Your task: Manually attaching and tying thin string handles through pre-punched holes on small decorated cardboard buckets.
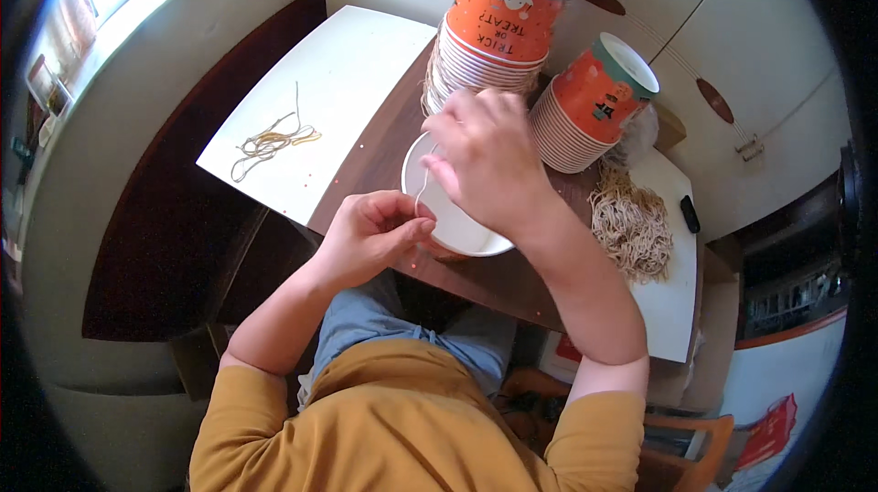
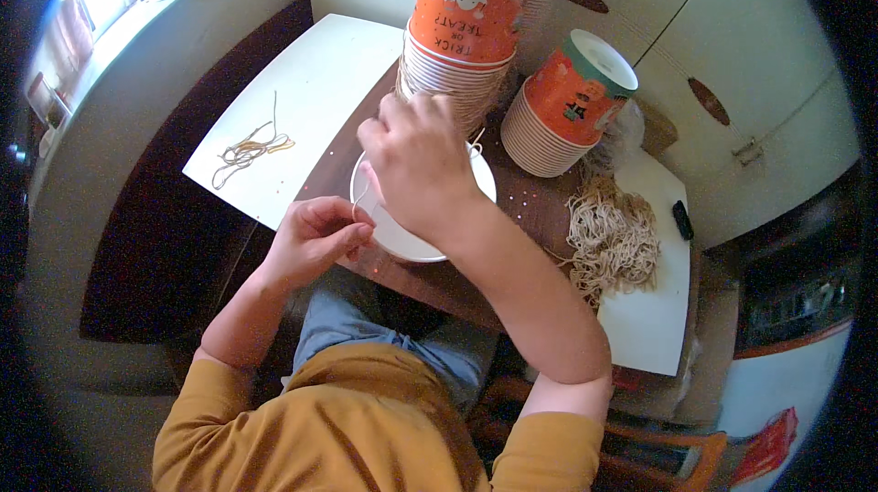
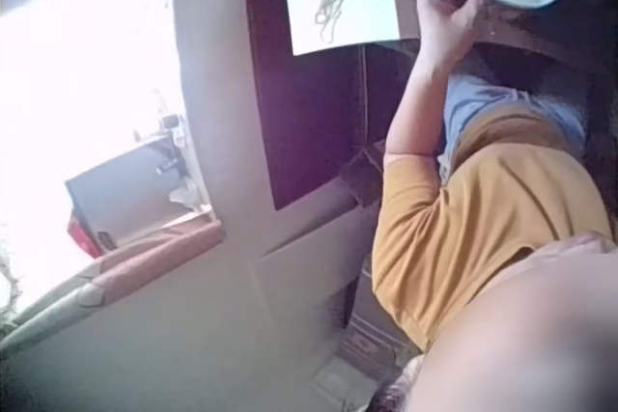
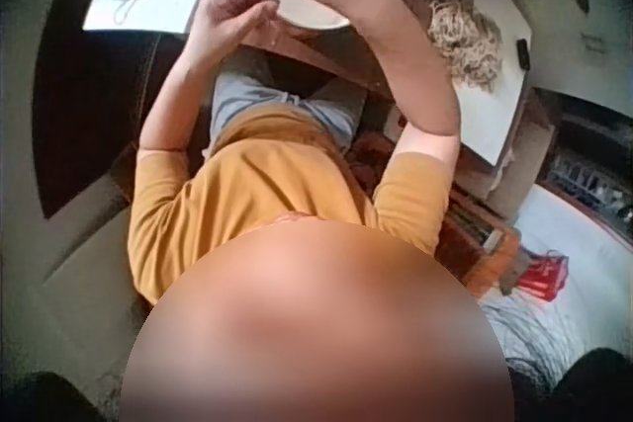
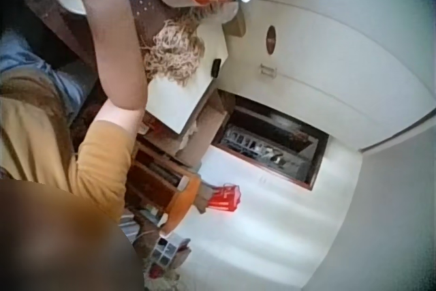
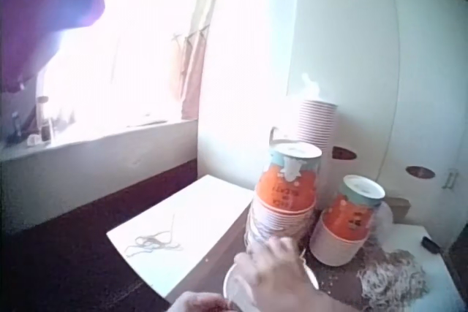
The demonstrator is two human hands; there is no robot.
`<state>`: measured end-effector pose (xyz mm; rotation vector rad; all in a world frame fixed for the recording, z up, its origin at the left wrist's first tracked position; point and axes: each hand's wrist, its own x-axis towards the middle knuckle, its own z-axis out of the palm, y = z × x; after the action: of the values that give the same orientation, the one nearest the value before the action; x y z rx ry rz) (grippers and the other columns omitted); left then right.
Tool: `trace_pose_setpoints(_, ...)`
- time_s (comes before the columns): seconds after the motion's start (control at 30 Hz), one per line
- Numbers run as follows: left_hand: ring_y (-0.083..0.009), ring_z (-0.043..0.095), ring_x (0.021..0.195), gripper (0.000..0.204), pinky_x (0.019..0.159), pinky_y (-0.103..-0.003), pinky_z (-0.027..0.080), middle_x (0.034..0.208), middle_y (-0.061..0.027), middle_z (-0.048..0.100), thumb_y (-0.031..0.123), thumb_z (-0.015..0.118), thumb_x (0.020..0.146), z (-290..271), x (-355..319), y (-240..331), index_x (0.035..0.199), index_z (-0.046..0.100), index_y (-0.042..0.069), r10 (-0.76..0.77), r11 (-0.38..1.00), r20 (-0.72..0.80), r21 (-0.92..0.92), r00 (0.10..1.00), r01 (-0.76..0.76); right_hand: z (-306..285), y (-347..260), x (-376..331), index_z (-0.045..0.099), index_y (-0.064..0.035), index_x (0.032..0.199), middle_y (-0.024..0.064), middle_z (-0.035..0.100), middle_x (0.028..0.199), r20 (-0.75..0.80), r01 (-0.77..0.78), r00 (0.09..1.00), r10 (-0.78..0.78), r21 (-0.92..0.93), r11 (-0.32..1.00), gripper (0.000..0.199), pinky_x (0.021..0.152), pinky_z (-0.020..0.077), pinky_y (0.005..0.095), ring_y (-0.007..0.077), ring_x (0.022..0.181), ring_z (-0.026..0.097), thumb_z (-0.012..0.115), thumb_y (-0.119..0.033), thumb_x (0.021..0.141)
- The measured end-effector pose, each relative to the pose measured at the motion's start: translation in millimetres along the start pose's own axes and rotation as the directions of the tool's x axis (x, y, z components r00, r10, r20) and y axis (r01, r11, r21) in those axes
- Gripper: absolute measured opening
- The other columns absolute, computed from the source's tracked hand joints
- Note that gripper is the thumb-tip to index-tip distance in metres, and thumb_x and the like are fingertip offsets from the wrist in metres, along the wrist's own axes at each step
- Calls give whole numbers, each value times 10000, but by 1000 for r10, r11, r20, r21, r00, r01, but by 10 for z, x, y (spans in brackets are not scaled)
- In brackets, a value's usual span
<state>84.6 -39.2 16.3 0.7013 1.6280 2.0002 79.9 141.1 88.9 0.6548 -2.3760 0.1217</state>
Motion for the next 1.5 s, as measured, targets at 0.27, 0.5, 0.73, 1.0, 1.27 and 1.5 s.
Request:
trace_pose_setpoints(0.27, -43, 557, 644, 151, 525, -176, 396, 806, -50, 678, 159, 650, 898, -207, 19, -58, 936, 629, 15, 12, 997, 51, -80, 999, -8, -43, -171, -669, 658, -69, 832, 89, 617, 825, 173, -333, 941, 292, 628, 703, 101, 745, 455, 383, 273, 799, 598, 697, -76, 739)
trace_pose_setpoints(0.5, -77, 630, 797, 137, 666, -193, 488, 855, -51, 670, 79, 656, 884, -236, 56, -38, 964, 616, -25, 47, 995, 131, -95, 990, -35, 214, -191, -640, 684, -73, 857, 79, 626, 872, 231, -315, 949, 215, 645, 696, 109, 758, 451, 394, 275, 812, 607, 684, -100, 751)
trace_pose_setpoints(0.73, -62, 617, 702, 90, 550, -208, 484, 829, -62, 658, -4, 682, 806, -13, -199, 146, 882, 634, -7, 77, 847, -151, 531, 986, 16, -17, -633, -718, 608, -76, 780, 76, 566, 761, -20, -315, 941, 338, 311, 897, 136, 600, 464, 374, 277, 667, 580, 721, -42, 714)
trace_pose_setpoints(1.0, -201, 619, 760, 221, 683, -317, 448, 881, -58, 669, -25, 715, 678, 98, -295, -173, 869, 637, 55, 721, 279, 36, 899, 692, -337, 211, -1044, -872, 592, -35, 892, 83, 573, 784, -87, -435, 877, 473, 278, 857, 134, 521, 495, 332, 243, 609, 610, 672, -3, 790)
trace_pose_setpoints(1.27, -168, 631, 675, 180, 628, -273, 490, 790, -76, 675, -30, 735, 701, 74, -386, -370, 847, 656, 42, 592, 603, -296, 780, 749, -168, 464, -1054, -970, 606, -35, 922, 79, 587, 790, -153, -415, 878, 454, 230, 880, 150, 535, 490, 334, 253, 615, 612, 680, -24, 792)
trace_pose_setpoints(1.5, -100, 639, 738, 73, 680, -232, 542, 839, -83, 680, -11, 661, 837, -20, -322, -385, 885, 618, -44, 112, 987, -497, -42, 860, -153, 733, -973, -889, 654, -40, 968, 103, 621, 866, -59, -446, 872, 486, 312, 839, 159, 611, 502, 359, 276, 702, 625, 643, -35, 809)
